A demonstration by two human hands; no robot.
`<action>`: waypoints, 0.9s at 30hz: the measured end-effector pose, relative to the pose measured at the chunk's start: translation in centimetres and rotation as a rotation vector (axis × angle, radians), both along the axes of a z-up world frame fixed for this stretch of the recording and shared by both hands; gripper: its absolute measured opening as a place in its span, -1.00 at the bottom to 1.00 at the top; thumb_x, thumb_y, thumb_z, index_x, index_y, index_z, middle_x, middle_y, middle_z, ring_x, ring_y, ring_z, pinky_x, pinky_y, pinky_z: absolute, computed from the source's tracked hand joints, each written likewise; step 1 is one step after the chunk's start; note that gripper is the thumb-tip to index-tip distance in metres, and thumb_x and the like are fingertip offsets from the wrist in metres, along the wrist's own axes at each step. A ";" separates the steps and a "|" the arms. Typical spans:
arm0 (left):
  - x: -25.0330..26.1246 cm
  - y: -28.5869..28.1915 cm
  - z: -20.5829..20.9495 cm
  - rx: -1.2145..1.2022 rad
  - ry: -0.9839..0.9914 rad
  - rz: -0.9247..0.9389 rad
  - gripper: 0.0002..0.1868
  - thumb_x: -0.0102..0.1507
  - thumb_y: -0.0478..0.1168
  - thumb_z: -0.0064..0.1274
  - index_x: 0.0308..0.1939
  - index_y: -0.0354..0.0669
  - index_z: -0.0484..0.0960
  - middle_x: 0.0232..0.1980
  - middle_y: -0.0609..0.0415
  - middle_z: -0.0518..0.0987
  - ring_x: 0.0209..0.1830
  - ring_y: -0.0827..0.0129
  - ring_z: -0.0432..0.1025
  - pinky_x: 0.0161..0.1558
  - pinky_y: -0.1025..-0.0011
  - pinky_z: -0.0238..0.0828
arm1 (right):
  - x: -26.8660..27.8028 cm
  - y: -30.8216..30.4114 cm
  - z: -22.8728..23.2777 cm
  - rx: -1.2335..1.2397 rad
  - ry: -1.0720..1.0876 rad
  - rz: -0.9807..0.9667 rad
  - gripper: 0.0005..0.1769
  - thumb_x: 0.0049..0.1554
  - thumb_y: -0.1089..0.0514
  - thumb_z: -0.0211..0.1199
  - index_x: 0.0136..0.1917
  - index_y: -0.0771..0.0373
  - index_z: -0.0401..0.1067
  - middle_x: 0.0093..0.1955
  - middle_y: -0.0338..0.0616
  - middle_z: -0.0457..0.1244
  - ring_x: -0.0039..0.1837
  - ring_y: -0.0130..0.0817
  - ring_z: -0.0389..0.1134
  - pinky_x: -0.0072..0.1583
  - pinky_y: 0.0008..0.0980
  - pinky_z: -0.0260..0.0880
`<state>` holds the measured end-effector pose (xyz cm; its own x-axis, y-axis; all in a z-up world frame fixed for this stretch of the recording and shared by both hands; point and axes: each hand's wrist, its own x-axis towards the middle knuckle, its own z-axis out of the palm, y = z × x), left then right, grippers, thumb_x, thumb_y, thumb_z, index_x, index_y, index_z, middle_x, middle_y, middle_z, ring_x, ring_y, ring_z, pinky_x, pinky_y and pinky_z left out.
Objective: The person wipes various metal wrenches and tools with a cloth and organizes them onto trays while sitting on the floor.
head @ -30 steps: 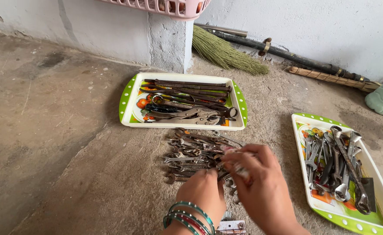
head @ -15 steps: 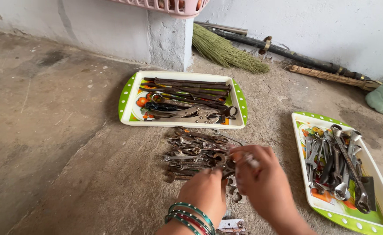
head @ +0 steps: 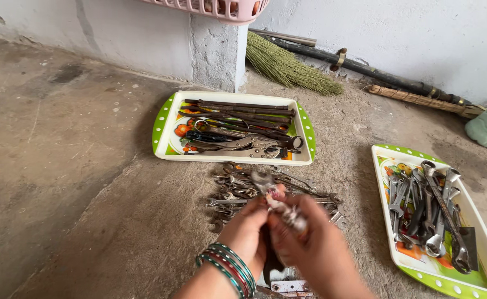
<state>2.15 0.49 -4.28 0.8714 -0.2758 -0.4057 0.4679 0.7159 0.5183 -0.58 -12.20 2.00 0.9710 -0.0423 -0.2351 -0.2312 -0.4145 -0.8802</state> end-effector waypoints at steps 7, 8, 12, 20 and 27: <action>1.4 3.2 1.2 -0.007 -0.090 0.223 -0.57 0.40 -0.12 -0.29 0.29 -0.14 0.48 0.14 0.07 0.71 0.21 0.30 0.56 0.00 0.28 0.49 | -1.4 0.8 -0.3 -0.199 -0.603 0.414 -0.68 -0.03 0.27 0.42 0.04 0.17 0.57 0.03 -0.15 0.33 0.12 -0.24 0.47 0.09 -0.30 0.51; 1.4 3.2 1.5 -0.025 -0.061 0.265 -0.61 0.41 -0.12 -0.31 0.23 -0.17 0.47 0.09 0.00 0.69 0.15 0.22 0.57 0.02 0.22 0.52 | -1.2 0.7 -0.2 -0.179 -0.571 0.442 -0.70 -0.02 0.27 0.42 0.03 0.15 0.58 0.03 -0.16 0.33 0.12 -0.26 0.45 0.09 -0.31 0.53; 1.5 3.9 2.1 -0.051 -0.024 0.400 -0.71 0.45 -0.08 -0.35 -0.01 -0.18 0.42 -0.11 -0.17 0.60 -0.05 0.04 0.57 0.06 0.03 0.60 | -0.5 -1.3 1.2 -0.125 -0.488 0.669 -0.72 0.08 0.23 0.41 0.09 0.07 0.59 0.15 -0.21 0.31 0.18 -0.32 0.42 0.11 -0.36 0.49; 1.7 3.5 3.3 0.031 -0.019 0.442 -0.82 0.44 -0.12 -0.37 -0.05 -0.07 0.33 -0.25 -0.10 0.57 -0.11 0.06 0.57 0.00 -0.03 0.58 | -1.5 -0.1 0.7 -0.340 -0.640 0.461 -0.37 -0.04 0.28 0.37 0.31 -0.06 0.57 0.22 -0.19 0.31 0.12 -0.28 0.50 0.08 -0.35 0.58; 1.9 5.2 4.3 0.182 -0.073 0.564 -0.83 0.46 -0.14 -0.38 0.02 -0.08 0.29 -0.14 -0.13 0.57 -0.02 0.07 0.57 0.10 0.06 0.50 | -1.5 0.0 -2.5 -0.420 -0.761 0.550 -0.20 -0.18 0.31 0.41 0.37 -0.01 0.54 0.17 -0.11 0.26 0.20 -0.15 0.43 0.15 -0.19 0.50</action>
<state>4.05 5.67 0.06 0.8908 0.3056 -0.3363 0.0000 0.7401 0.6725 -2.03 -12.20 -0.46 0.7667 0.5163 0.3816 0.6419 -0.6031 -0.4735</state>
